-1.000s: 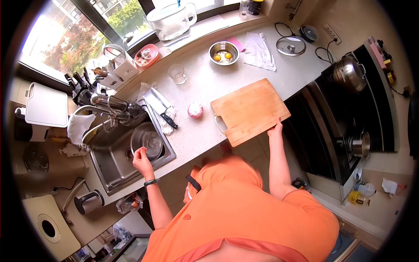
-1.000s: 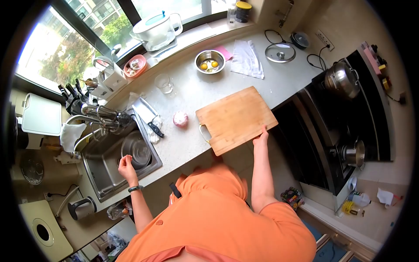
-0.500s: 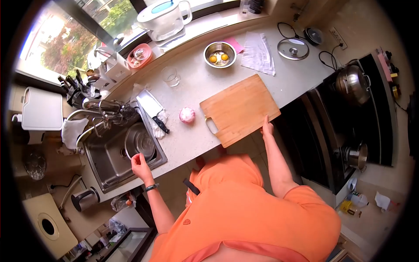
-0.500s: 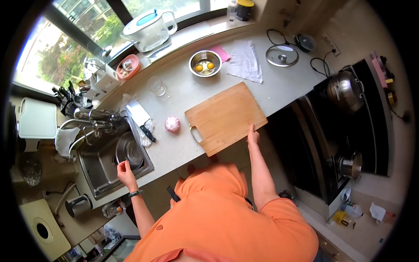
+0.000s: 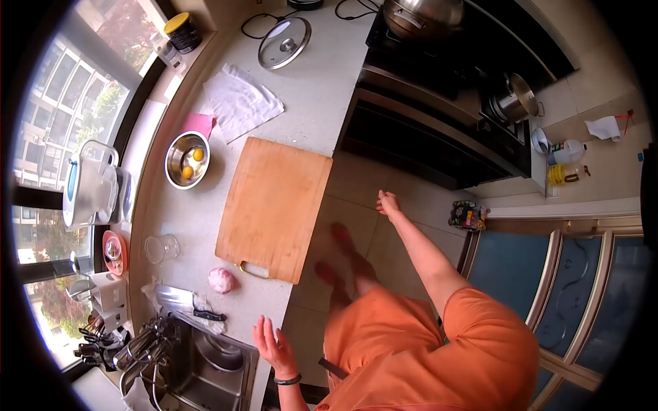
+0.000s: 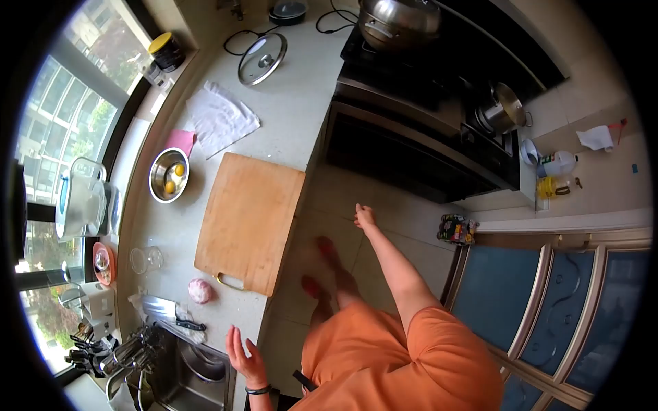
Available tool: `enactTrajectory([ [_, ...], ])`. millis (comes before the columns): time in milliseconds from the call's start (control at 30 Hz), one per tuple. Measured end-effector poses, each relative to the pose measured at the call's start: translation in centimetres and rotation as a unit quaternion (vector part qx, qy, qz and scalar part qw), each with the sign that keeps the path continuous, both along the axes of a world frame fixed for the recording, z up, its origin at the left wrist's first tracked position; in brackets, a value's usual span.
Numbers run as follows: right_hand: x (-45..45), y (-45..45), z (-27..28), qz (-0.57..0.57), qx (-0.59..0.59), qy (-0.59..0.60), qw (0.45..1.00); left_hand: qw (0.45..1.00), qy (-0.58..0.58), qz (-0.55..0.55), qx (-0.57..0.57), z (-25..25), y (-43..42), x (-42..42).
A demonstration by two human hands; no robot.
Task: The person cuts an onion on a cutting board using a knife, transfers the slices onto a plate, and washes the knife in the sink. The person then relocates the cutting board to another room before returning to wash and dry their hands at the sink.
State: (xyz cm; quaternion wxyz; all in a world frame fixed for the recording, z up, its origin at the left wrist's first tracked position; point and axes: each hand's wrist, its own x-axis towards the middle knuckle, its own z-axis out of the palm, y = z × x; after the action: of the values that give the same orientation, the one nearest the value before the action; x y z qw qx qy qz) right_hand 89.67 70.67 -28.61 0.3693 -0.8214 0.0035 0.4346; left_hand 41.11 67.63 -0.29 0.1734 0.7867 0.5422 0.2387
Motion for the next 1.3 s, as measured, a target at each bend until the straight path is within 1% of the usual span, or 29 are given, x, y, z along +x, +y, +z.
enactTrajectory([
  [33, 1.8, -0.5, -1.8, -0.010, -0.009, -0.026, 1.000, 0.999, -0.015, -0.036, -0.017, -1.0, -0.3, 2.5],
  [100, 6.0, -1.1, -5.2, -0.011, -0.017, -0.011, 1.000, 0.993, -0.037, -0.088, -0.069, -2.2, -0.5, 7.6],
  [167, 10.2, -1.3, -10.1, -0.139, 0.063, 0.050, 0.987, 0.982, -0.054, -0.149, -0.103, -4.6, -0.7, 11.6],
  [200, 12.6, -1.1, -12.8, -0.186, 0.070, 0.086, 0.976, 0.980, -0.047, -0.153, -0.117, -6.1, -0.8, 13.3],
  [233, 14.8, -1.1, -15.6, -0.187, 0.070, 0.089, 0.976, 0.978, -0.039, -0.156, -0.132, -7.5, -0.8, 14.9],
  [300, 18.7, -1.1, -20.6, -0.259, 0.140, 0.123, 0.948, 0.975, -0.036, -0.159, -0.152, -9.8, -0.5, 18.0],
  [333, 20.6, -0.6, -22.8, -0.286, 0.139, 0.123, 0.940, 0.968, -0.052, -0.170, -0.174, -10.7, -0.4, 19.2],
  [367, 22.3, -0.1, -24.8, -0.289, 0.137, 0.126, 0.939, 0.961, -0.069, -0.181, -0.197, -11.6, -0.3, 20.4],
  [433, 25.6, 0.3, -29.1, -0.353, 0.163, 0.129, 0.912, 0.961, -0.050, -0.180, -0.203, -13.8, 0.0, 22.9],
  [467, 27.8, -0.5, -32.8, -0.353, 0.160, 0.130, 0.913, 0.959, -0.042, -0.178, -0.218, -14.6, 0.1, 24.0],
  [500, 30.3, -1.8, -37.4, -0.308, 0.294, 0.239, 0.873, 0.956, -0.033, -0.174, -0.233, -15.3, 0.3, 24.9],
  [567, 32.6, -1.5, -40.9, -0.252, 0.415, 0.342, 0.805, 0.954, -0.028, -0.168, -0.246, -16.7, 0.6, 26.4],
  [600, 32.6, -0.3, -39.6, -0.321, 0.398, 0.321, 0.797, 0.953, -0.035, -0.160, -0.255, -17.1, 0.6, 27.1],
  [667, 32.1, 1.3, -38.5, -0.387, 0.373, 0.300, 0.788, 0.951, -0.042, -0.147, -0.270, -17.8, 0.7, 28.2],
  [733, 31.9, 2.0, -38.9, -0.439, 0.384, 0.233, 0.779, 0.949, -0.050, -0.143, -0.277, -18.2, 1.0, 29.1],
  [767, 31.7, 2.2, -38.9, -0.437, 0.381, 0.234, 0.781, 0.949, -0.050, -0.139, -0.278, -18.5, 1.1, 29.4],
  [833, 31.0, 1.8, -39.6, -0.413, 0.435, 0.237, 0.764, 0.946, -0.051, -0.132, -0.290, -19.0, 1.1, 29.8],
  [867, 30.8, 1.3, -39.7, -0.411, 0.433, 0.237, 0.766, 0.946, -0.053, -0.130, -0.292, -19.2, 1.2, 30.0],
  [900, 30.7, 0.5, -39.4, -0.387, 0.422, 0.252, 0.780, 0.945, -0.054, -0.127, -0.295, -19.3, 1.4, 30.2],
  [967, 29.9, 0.1, -37.0, -0.364, 0.406, 0.265, 0.796, 0.943, -0.056, -0.124, -0.304, -19.4, 1.5, 30.6],
  [1033, 27.3, 2.3, -30.7, -0.495, 0.256, 0.245, 0.793, 0.936, -0.055, -0.120, -0.326, -19.5, 1.8, 31.0],
  [1067, 26.6, 2.3, -29.6, -0.495, 0.254, 0.245, 0.794, 0.935, -0.056, -0.119, -0.328, -19.6, 1.9, 31.0],
  [1100, 25.8, 2.2, -28.8, -0.390, 0.181, 0.222, 0.875, 0.931, -0.056, -0.114, -0.342, -19.8, 2.0, 31.0],
  [1133, 25.4, 2.6, -27.9, -0.275, 0.104, 0.193, 0.936, 0.927, -0.058, -0.108, -0.355, -20.0, 2.0, 31.1],
  [1167, 24.9, 3.5, -27.3, -0.274, 0.103, 0.192, 0.937, 0.926, -0.059, -0.107, -0.356, -20.2, 2.0, 31.1],
  [1200, 24.1, 5.0, -26.2, -0.069, 0.098, -0.096, 0.988, 0.925, -0.059, -0.103, -0.360, -20.4, 2.1, 31.1],
  [1233, 23.7, 6.2, -26.1, 0.146, 0.081, -0.370, 0.914, 0.924, -0.058, -0.100, -0.364, -20.5, 2.0, 31.1],
  [1267, 24.6, 7.9, -26.4, 0.247, 0.068, -0.384, 0.887, 0.924, -0.057, -0.098, -0.365, -20.8, 1.8, 31.0],
  [1300, 25.2, 9.9, -27.3, 0.249, 0.069, -0.383, 0.887, 0.923, -0.056, -0.096, -0.369, -21.2, 1.4, 30.9],
])
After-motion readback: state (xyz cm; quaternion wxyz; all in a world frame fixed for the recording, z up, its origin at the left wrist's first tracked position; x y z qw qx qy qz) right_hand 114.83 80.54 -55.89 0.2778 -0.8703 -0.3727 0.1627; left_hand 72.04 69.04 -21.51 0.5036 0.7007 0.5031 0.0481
